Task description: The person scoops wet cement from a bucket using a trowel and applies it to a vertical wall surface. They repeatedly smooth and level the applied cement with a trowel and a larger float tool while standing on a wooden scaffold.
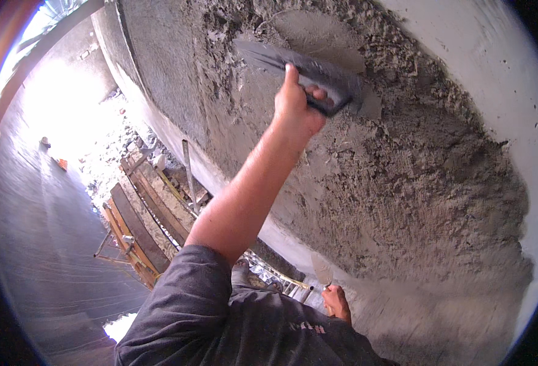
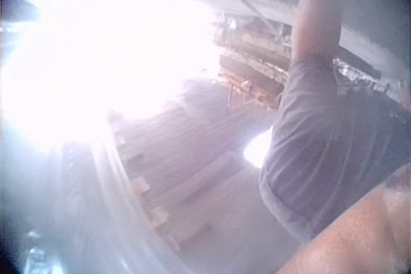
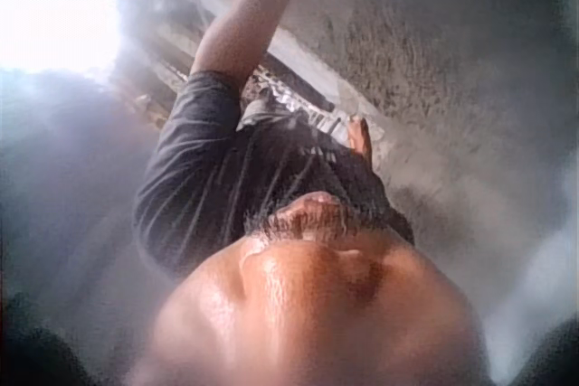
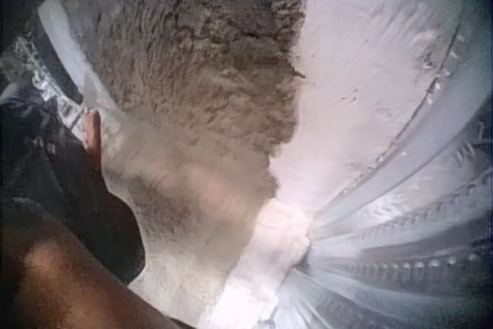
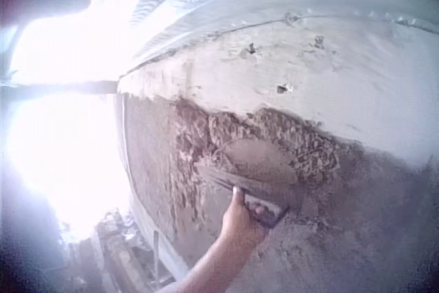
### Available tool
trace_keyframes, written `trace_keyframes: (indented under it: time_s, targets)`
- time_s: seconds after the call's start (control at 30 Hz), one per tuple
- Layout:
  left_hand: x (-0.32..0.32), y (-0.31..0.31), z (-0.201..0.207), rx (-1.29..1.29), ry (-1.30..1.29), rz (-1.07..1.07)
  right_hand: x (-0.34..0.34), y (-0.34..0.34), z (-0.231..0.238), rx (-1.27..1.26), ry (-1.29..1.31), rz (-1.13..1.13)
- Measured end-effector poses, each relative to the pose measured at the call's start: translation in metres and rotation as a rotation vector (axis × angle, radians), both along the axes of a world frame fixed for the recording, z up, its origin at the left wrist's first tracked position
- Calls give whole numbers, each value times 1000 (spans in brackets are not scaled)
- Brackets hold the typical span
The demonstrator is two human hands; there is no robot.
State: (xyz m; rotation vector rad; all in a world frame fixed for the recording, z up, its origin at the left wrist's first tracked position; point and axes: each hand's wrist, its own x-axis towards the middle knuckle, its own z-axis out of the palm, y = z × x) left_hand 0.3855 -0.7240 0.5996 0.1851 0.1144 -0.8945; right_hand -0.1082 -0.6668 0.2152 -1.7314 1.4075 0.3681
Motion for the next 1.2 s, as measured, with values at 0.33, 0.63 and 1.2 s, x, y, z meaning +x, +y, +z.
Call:
trace_keyframes:
  time_s: [0.33,0.63,1.2]
  targets:
    - [-8,3,59,-147,-191,11,0,-12,16,-8,-40,-36]
    - [-11,40,35,-374,-270,-65,2,-26,27,-82,-358,-172]
    - [-33,104,-190,-254,-198,117,214,-8,229,-881,-838,94]
